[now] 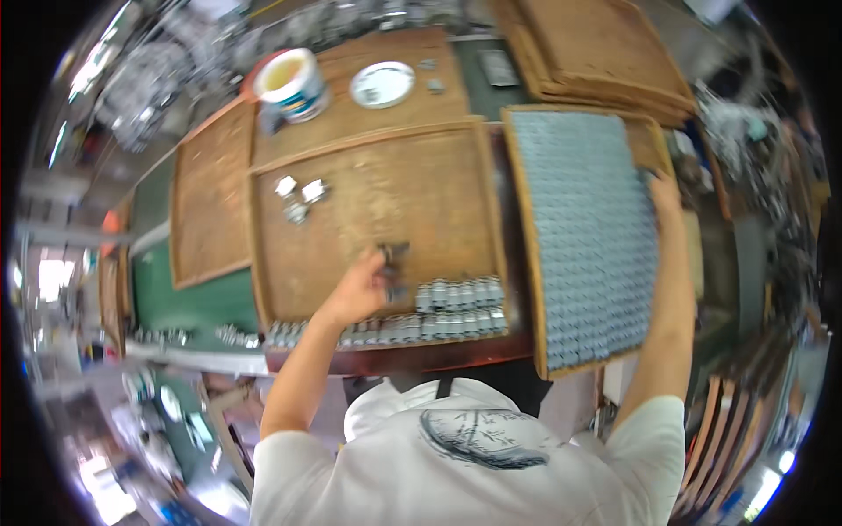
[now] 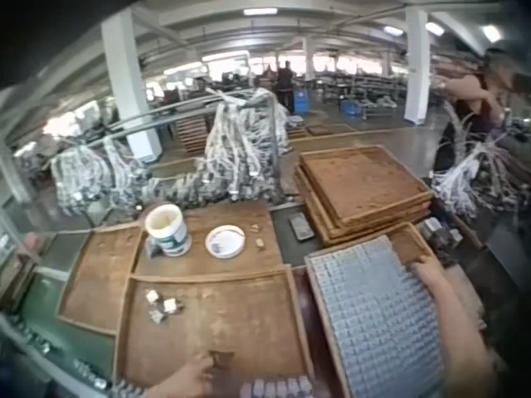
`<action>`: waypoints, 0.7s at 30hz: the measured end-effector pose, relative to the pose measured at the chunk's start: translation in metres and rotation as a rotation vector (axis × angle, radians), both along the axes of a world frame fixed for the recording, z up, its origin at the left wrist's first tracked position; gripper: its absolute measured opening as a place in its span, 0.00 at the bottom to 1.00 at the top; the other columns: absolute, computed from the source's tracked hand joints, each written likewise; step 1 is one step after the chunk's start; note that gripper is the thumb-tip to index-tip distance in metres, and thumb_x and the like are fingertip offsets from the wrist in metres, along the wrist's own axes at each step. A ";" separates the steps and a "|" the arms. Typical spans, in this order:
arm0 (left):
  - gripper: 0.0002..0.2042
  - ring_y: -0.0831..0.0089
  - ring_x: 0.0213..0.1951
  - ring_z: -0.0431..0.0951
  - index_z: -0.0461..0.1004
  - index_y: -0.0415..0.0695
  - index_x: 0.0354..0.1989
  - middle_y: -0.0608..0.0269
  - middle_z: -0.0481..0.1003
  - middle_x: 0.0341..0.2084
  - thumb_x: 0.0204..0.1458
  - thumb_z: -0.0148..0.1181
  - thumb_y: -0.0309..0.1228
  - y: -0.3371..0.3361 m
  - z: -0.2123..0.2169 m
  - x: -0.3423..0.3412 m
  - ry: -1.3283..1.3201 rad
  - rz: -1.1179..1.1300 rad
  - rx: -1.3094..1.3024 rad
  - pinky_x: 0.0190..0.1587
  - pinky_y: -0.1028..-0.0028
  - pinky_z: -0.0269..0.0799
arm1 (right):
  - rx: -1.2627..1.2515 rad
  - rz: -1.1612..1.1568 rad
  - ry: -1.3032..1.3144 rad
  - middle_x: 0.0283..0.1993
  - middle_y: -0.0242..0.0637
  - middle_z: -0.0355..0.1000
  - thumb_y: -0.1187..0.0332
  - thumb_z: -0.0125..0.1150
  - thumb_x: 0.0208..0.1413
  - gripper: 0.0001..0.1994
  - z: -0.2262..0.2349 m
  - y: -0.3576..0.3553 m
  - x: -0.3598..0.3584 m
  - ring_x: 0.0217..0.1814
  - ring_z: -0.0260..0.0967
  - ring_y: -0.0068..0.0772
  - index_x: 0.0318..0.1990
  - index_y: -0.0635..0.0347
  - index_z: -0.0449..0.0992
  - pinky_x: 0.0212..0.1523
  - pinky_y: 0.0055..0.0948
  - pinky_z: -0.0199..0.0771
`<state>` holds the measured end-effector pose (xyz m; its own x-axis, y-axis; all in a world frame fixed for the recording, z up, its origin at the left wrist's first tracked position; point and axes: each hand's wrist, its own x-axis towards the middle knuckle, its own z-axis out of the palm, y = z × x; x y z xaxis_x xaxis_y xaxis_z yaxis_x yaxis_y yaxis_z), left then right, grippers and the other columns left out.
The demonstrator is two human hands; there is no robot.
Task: Sorting grey electronic components into a grid tray at a manual assembly station.
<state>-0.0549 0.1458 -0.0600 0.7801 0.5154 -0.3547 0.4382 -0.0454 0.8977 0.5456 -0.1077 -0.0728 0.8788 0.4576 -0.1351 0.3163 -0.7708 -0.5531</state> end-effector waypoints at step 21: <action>0.16 0.79 0.39 0.74 0.68 0.48 0.53 0.65 0.74 0.40 0.57 0.58 0.25 0.030 0.021 -0.049 -0.675 0.842 -0.444 0.37 0.78 0.67 | 1.178 0.047 0.696 0.50 0.36 0.73 0.70 0.51 0.65 0.17 0.013 0.018 -0.072 0.49 0.72 0.26 0.60 0.59 0.69 0.46 0.25 0.72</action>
<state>-0.1040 0.1760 -0.0389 0.3497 0.8948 -0.2776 -0.3926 0.4090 0.8237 0.4738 -0.0898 -0.0600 0.7707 0.6352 -0.0515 -0.2811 0.2663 -0.9220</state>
